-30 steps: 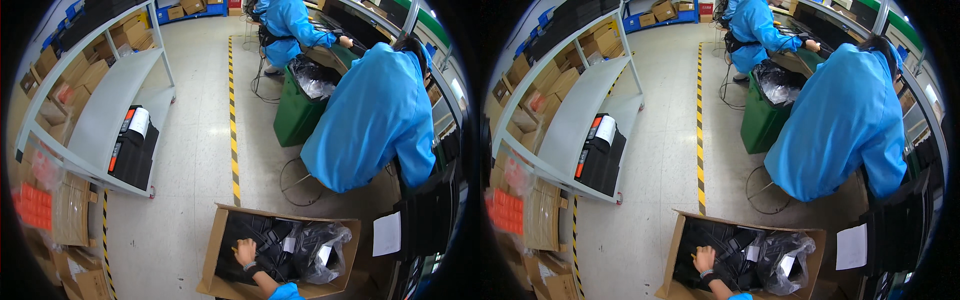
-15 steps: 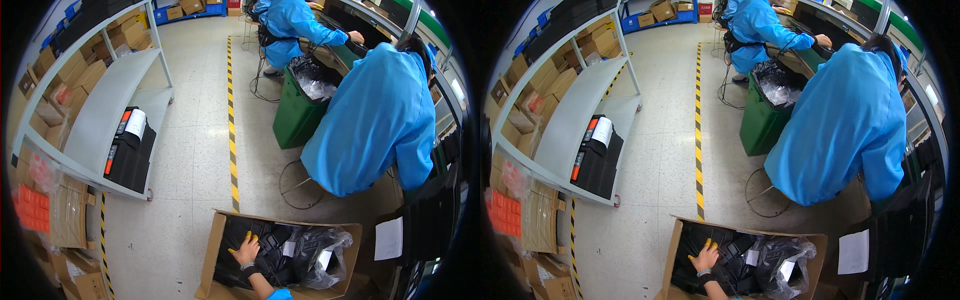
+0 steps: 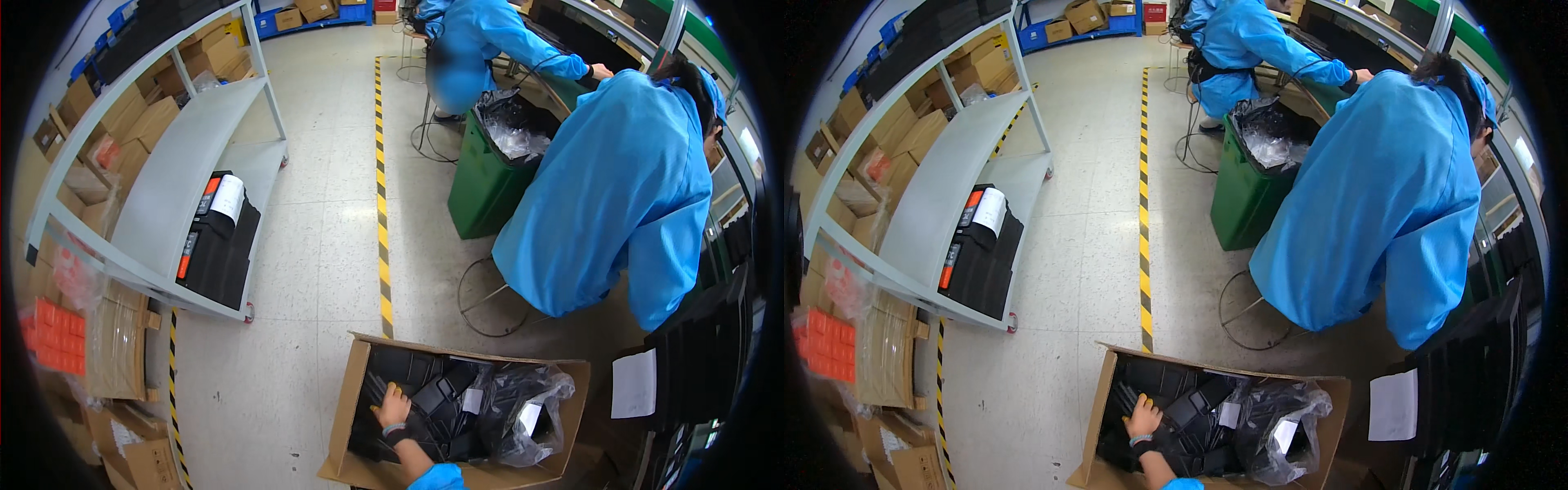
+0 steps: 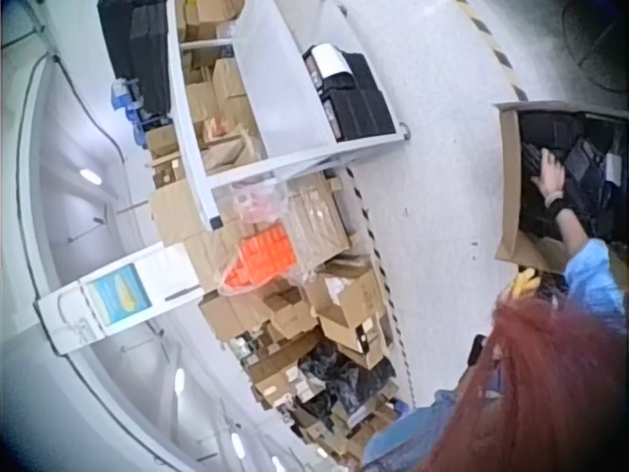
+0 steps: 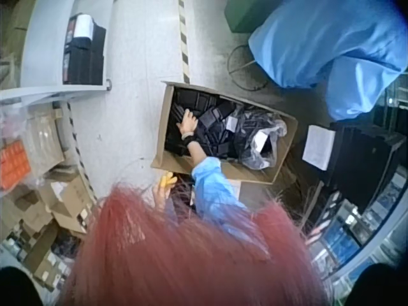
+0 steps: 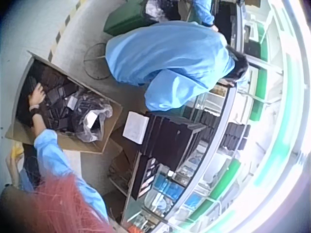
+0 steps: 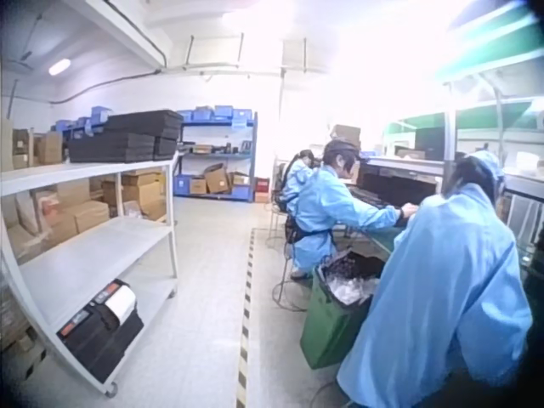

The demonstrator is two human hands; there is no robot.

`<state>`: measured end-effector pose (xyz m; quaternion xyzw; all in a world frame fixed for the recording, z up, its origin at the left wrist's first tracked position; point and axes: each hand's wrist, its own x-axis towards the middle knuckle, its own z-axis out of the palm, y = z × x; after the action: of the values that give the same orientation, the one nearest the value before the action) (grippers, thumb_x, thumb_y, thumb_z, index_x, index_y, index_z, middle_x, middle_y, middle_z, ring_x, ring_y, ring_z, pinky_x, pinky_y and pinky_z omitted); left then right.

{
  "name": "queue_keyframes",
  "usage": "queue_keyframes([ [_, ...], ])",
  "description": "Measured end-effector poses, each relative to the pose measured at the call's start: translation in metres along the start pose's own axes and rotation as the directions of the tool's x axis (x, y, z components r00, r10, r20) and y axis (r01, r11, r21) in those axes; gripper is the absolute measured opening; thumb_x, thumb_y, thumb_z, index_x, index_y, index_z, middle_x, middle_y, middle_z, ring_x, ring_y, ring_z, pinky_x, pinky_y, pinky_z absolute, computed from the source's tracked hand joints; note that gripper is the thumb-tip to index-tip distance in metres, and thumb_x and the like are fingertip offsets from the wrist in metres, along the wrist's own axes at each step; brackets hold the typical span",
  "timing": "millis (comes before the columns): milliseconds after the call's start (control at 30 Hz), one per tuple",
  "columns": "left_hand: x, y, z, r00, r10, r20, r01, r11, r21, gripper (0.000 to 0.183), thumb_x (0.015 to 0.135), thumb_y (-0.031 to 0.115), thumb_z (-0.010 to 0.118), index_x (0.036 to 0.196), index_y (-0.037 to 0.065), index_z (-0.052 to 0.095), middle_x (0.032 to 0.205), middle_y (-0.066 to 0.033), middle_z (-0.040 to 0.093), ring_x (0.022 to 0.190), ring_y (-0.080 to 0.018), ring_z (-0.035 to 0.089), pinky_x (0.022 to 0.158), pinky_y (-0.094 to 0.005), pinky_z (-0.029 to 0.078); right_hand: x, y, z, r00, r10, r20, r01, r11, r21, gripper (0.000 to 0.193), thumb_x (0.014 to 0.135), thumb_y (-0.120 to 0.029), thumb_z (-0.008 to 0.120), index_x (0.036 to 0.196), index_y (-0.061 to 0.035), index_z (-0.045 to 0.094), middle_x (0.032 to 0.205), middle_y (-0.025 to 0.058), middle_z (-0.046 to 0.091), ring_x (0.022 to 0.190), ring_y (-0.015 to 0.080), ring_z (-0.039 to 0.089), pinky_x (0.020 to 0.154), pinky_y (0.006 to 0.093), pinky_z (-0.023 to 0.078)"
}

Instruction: The recorder inspects smartphones, applies labels/stickers to them, and organizes them into trays and boxes on an assembly line.

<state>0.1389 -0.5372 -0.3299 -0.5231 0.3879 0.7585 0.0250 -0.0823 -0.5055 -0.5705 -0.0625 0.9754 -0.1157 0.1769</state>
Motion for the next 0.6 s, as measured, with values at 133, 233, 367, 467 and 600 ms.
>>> queue_keyframes([
  [133, -0.009, -0.001, 0.000, 0.999, 0.031, -0.009, -0.031, 0.999, 0.029, 0.037, 0.096, 0.024, 0.051, 0.120, -0.004, 0.055, 0.109, -0.0119, 0.064, 0.097, -0.0202, 0.064, 0.080, -0.0277, 0.051, 0.008, 0.025, -0.041, 0.997, -0.071, 0.030, 0.064, 0.981, 0.180, 0.053, 0.064, -0.025, 0.078, 0.107, -0.0093, 0.052, 0.089, 0.0128, 0.064, 0.081, 0.0317, 0.064, 0.069, 0.0414, 0.052],
  [233, -0.021, 0.005, 0.006, 0.997, 0.079, 0.009, -0.079, 0.994, 0.069, 0.036, 0.095, 0.022, 0.052, 0.120, -0.003, 0.055, 0.109, -0.0115, 0.065, 0.097, -0.0198, 0.064, 0.080, -0.0275, 0.051, -0.024, 0.047, -0.102, 0.995, 0.093, -0.040, -0.072, 0.925, 0.374, 0.058, 0.062, -0.029, 0.081, 0.109, -0.0071, 0.055, 0.091, 0.0195, 0.065, 0.082, 0.0361, 0.064, 0.071, 0.0431, 0.051],
  [367, -0.021, 0.013, 0.032, 0.987, 0.144, 0.075, -0.159, 0.956, 0.249, 0.042, 0.089, 0.013, 0.061, 0.127, -0.001, 0.050, 0.118, -0.0128, 0.059, 0.107, -0.0189, 0.057, 0.089, -0.0295, 0.047, -0.087, 0.113, -0.156, 0.988, 0.151, -0.028, -0.084, 0.683, 0.726, 0.059, 0.065, -0.026, 0.083, 0.110, 0.0004, 0.056, 0.089, 0.0154, 0.068, 0.081, 0.0281, 0.066, 0.074, 0.0353, 0.051],
  [467, -0.028, 0.027, 0.080, 0.946, 0.193, 0.260, -0.256, 0.938, 0.235, 0.066, 0.082, 0.011, 0.070, 0.137, -0.001, 0.035, 0.130, -0.0137, 0.048, 0.118, -0.0212, 0.047, 0.099, -0.0321, 0.039, -0.141, 0.120, -0.217, 0.973, 0.019, 0.228, -0.228, 0.159, 0.961, 0.056, 0.070, -0.014, 0.081, 0.115, 0.0046, 0.054, 0.103, 0.0077, 0.065, 0.093, 0.0170, 0.061, 0.088, 0.0308, 0.046],
  [600, -0.061, 0.064, 0.152, 0.811, 0.218, 0.542, -0.408, 0.876, 0.258, 0.099, 0.074, 0.015, 0.078, 0.143, 0.002, 0.008, 0.137, -0.0135, 0.033, 0.125, -0.0250, 0.037, 0.105, -0.0346, 0.031, -0.208, 0.107, -0.329, 0.997, 0.014, 0.076, -0.076, 0.032, 0.997, 0.038, 0.076, -0.013, 0.072, 0.108, 0.0018, 0.057, 0.099, 0.0103, 0.064, 0.092, 0.0201, 0.061, 0.082, 0.0313, 0.048],
])
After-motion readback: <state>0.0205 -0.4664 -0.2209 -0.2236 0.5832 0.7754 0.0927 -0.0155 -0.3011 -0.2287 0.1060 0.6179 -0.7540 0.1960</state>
